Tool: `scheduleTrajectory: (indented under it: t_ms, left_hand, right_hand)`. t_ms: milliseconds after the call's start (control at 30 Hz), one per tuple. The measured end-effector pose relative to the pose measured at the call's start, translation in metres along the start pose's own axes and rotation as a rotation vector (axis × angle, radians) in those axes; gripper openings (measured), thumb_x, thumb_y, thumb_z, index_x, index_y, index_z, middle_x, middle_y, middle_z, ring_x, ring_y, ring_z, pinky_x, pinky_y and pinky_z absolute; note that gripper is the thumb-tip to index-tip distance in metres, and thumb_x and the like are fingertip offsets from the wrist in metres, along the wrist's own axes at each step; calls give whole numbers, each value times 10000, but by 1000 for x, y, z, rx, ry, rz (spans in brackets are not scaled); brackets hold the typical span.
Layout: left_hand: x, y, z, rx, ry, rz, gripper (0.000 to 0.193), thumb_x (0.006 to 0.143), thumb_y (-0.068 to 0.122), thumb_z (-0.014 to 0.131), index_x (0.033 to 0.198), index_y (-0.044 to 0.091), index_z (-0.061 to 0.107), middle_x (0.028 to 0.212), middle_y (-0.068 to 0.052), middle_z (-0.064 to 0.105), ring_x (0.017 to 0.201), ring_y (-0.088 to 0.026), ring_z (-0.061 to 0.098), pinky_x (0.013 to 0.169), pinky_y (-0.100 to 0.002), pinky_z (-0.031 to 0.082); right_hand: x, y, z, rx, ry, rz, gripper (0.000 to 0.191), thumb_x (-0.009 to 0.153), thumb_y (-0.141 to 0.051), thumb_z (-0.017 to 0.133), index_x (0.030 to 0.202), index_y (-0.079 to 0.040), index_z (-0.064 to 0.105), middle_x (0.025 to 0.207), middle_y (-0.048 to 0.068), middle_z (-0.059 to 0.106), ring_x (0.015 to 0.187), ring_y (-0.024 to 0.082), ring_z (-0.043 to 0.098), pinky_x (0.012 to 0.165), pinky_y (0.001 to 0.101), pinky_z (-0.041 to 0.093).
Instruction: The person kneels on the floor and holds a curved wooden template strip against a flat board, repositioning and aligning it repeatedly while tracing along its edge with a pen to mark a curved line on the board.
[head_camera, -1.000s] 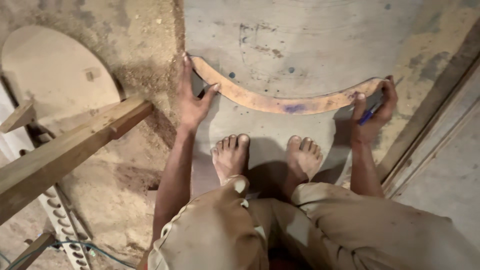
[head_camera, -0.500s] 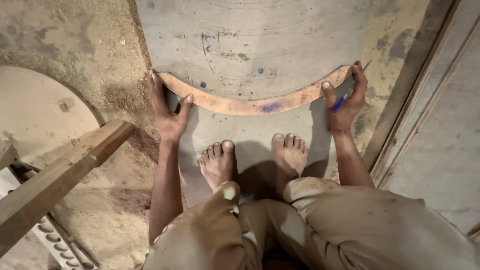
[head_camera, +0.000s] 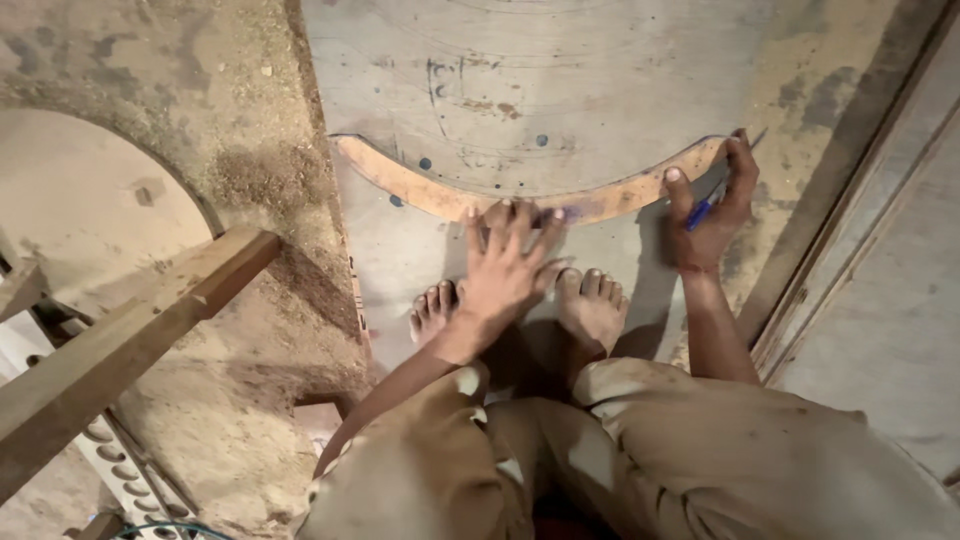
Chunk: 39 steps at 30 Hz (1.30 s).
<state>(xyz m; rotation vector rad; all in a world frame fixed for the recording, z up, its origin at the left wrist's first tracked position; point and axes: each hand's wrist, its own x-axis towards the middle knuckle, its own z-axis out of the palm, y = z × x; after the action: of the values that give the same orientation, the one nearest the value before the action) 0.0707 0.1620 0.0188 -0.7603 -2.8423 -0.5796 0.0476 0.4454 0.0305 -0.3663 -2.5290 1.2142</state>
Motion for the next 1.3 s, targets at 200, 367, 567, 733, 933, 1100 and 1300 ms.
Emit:
scheduleTrajectory:
  t_ms: [200, 367, 567, 733, 933, 1100, 1300]
  left_hand:
    - [20, 11, -40, -42, -286, -66, 696, 939, 528, 625, 1525, 172, 508, 1509, -190, 445, 1427, -408, 409, 1090, -839, 226]
    - [26, 4, -58, 116, -317, 60, 716, 978, 499, 632, 1551, 90, 503, 1402, -229, 501, 1311, -477, 441, 1080, -856, 260]
    - [22, -6, -69, 48, -383, 95, 788, 866, 494, 613, 1523, 70, 511, 1306, -211, 525, 1260, -472, 486, 995, -888, 287]
    - [7, -4, -61, 41, -400, 96, 684, 920, 441, 591, 1475, 46, 526, 1339, -208, 530, 1291, -447, 484, 985, -894, 281]
    - [-15, 0, -47, -1, -225, 44, 598, 946, 364, 545, 1462, 64, 588, 1051, -183, 632, 906, -316, 615, 1049, -889, 245]
    - [-17, 7, -43, -59, -311, -9, 552, 972, 305, 519, 1457, 60, 618, 638, -97, 522, 554, -250, 563, 1056, -875, 250]
    - [-9, 10, -47, -45, -342, -52, 567, 967, 207, 523, 1515, 72, 584, 655, -75, 506, 601, -238, 573, 1103, -858, 267]
  right_hand:
    - [3, 14, 1, -19, 3, -27, 648, 1034, -282, 812, 1512, 6, 483, 1594, 227, 484, 1508, 361, 485, 1282, 448, 402]
    - [3, -6, 1, 20, -3, -13, 639, 1074, -300, 799, 1514, 27, 471, 1586, 229, 483, 1475, 351, 491, 1269, 452, 391]
    - [21, -88, -8, -182, 18, -233, 352, 1114, -181, 543, 1390, 38, 561, 1291, 169, 629, 1157, 306, 638, 999, 395, 526]
    - [51, -156, 59, 492, -610, -55, 269, 1089, -175, 537, 1270, 25, 548, 1176, 146, 600, 1029, 244, 708, 923, 368, 598]
    - [85, -212, 194, 311, -1000, -129, 181, 991, -107, 748, 1147, -16, 749, 962, 97, 758, 801, 135, 679, 682, 269, 532]
    - [79, -224, 276, 342, -1121, -287, 131, 942, -106, 731, 1046, -34, 768, 892, 75, 761, 658, 125, 678, 527, 242, 529]
    - [69, -207, 300, 373, -1025, -522, 101, 930, -110, 708, 1001, -48, 746, 866, 74, 731, 736, 173, 699, 644, 308, 569]
